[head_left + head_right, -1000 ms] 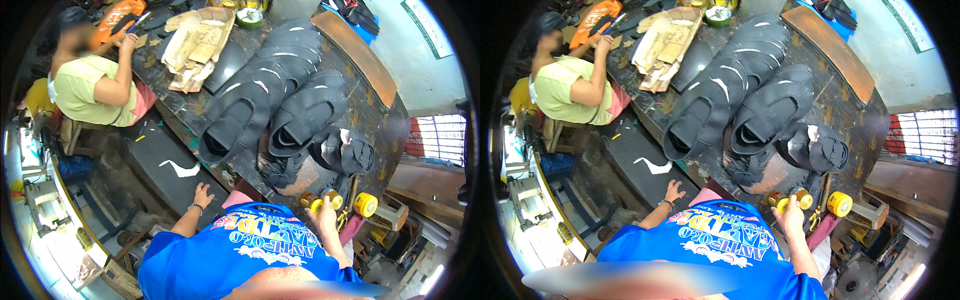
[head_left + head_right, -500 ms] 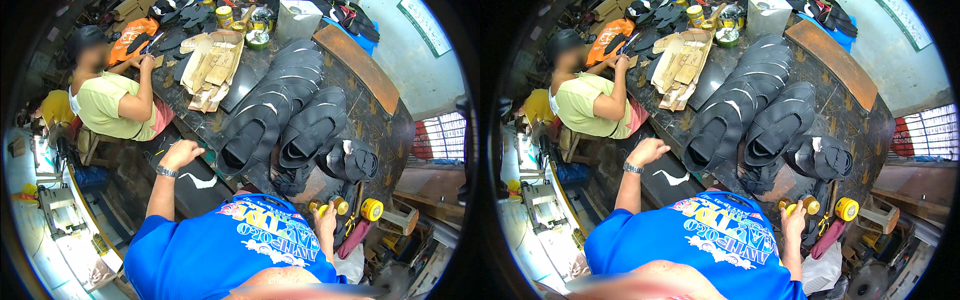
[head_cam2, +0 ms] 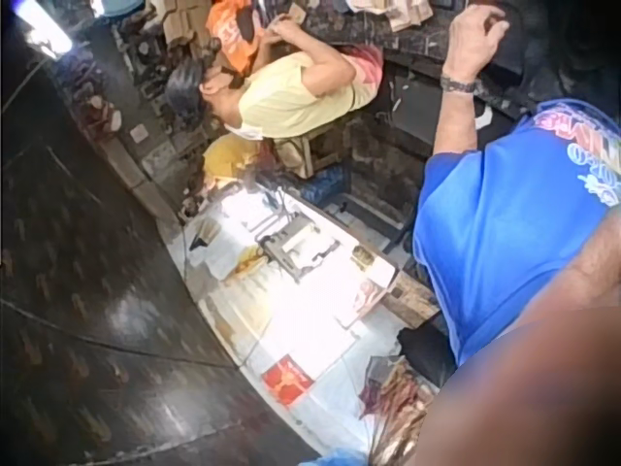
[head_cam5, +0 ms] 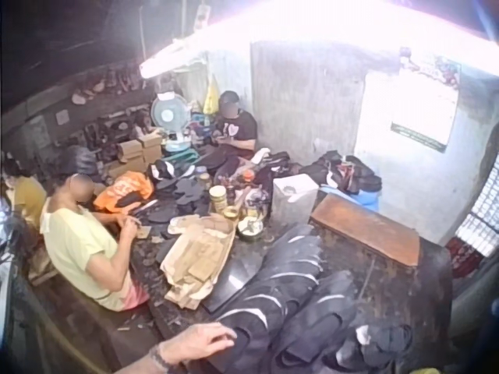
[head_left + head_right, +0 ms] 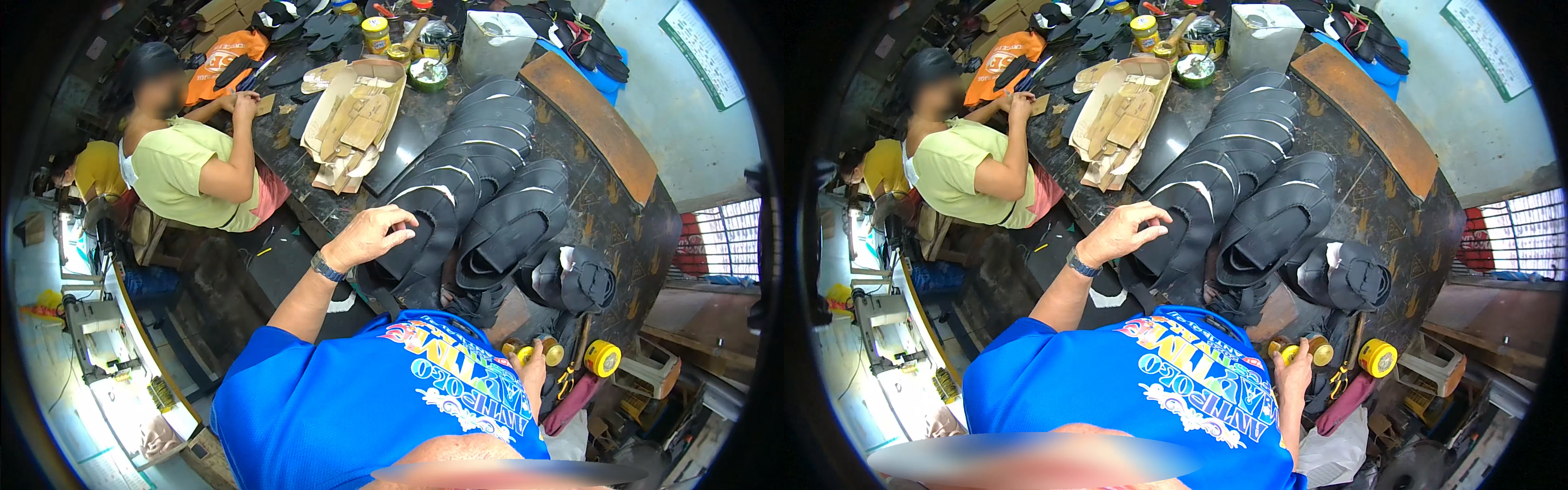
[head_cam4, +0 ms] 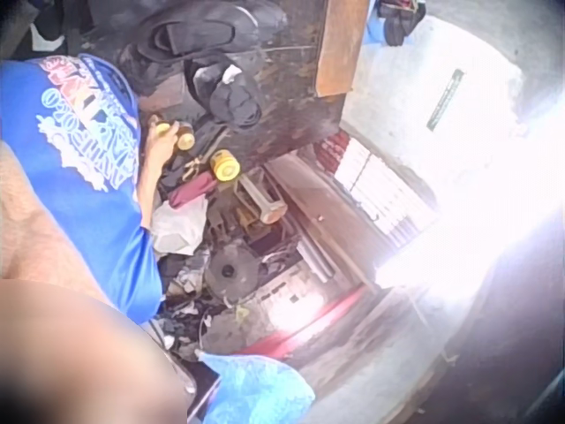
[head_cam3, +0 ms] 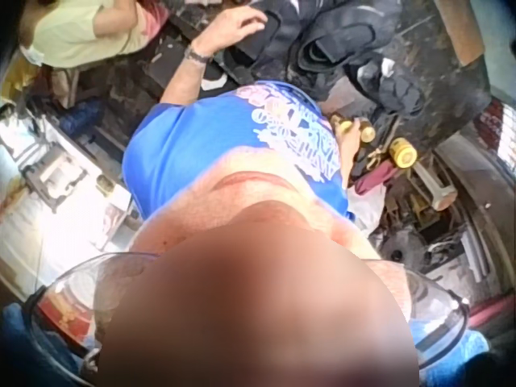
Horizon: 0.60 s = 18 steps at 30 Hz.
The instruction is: The person opens a jar of shoe polish and uses a small brush to apply the polish to the seams and edges of several black shoes. The person handles each shoe individually, turning them to reach different areas before placing them back on the workbench.
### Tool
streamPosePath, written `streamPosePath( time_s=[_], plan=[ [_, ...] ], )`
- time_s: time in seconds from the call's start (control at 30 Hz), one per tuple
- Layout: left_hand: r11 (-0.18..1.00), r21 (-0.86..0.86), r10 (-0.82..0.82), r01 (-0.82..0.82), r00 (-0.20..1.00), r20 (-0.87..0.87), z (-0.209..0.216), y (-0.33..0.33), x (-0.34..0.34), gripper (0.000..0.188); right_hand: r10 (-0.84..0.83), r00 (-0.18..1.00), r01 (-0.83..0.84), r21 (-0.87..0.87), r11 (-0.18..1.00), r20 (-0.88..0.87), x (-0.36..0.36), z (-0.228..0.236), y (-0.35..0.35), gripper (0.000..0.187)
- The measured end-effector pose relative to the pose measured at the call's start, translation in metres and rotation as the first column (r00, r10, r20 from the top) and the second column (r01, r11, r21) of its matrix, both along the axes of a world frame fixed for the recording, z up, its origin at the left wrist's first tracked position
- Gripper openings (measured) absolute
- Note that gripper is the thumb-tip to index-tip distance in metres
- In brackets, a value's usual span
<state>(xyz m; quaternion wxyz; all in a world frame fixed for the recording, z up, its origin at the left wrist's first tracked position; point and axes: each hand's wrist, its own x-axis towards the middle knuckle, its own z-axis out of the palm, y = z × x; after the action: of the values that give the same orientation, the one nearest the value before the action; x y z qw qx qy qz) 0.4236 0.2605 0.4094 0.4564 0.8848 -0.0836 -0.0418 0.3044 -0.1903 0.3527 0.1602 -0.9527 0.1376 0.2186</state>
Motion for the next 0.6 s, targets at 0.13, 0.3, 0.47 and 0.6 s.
streamPosePath(
  time_s=[0.13,0.3,0.47,0.6],
  plan=[
    [0.999,-0.033,-0.010,0.010,1.000,-0.013,0.001,-0.005,0.014,0.021,-0.004,0.999,0.004,0.010,1.000,-0.031,0.004,0.001,-0.001,0.079],
    [0.994,-0.106,-0.036,0.036,0.999,-0.001,0.014,-0.021,0.037,0.020,-0.004,0.997,0.003,-0.004,1.000,-0.080,0.015,0.005,-0.004,0.078],
    [0.970,-0.165,-0.164,0.179,0.981,0.100,0.023,-0.045,0.064,0.018,-0.028,0.993,0.028,-0.001,1.000,-0.113,0.026,0.004,-0.004,0.075],
    [0.967,-0.052,-0.239,0.251,0.957,0.165,0.027,-0.060,0.079,0.015,-0.045,0.995,0.046,0.013,0.999,-0.085,0.031,0.002,-0.003,0.074]
  ],
)
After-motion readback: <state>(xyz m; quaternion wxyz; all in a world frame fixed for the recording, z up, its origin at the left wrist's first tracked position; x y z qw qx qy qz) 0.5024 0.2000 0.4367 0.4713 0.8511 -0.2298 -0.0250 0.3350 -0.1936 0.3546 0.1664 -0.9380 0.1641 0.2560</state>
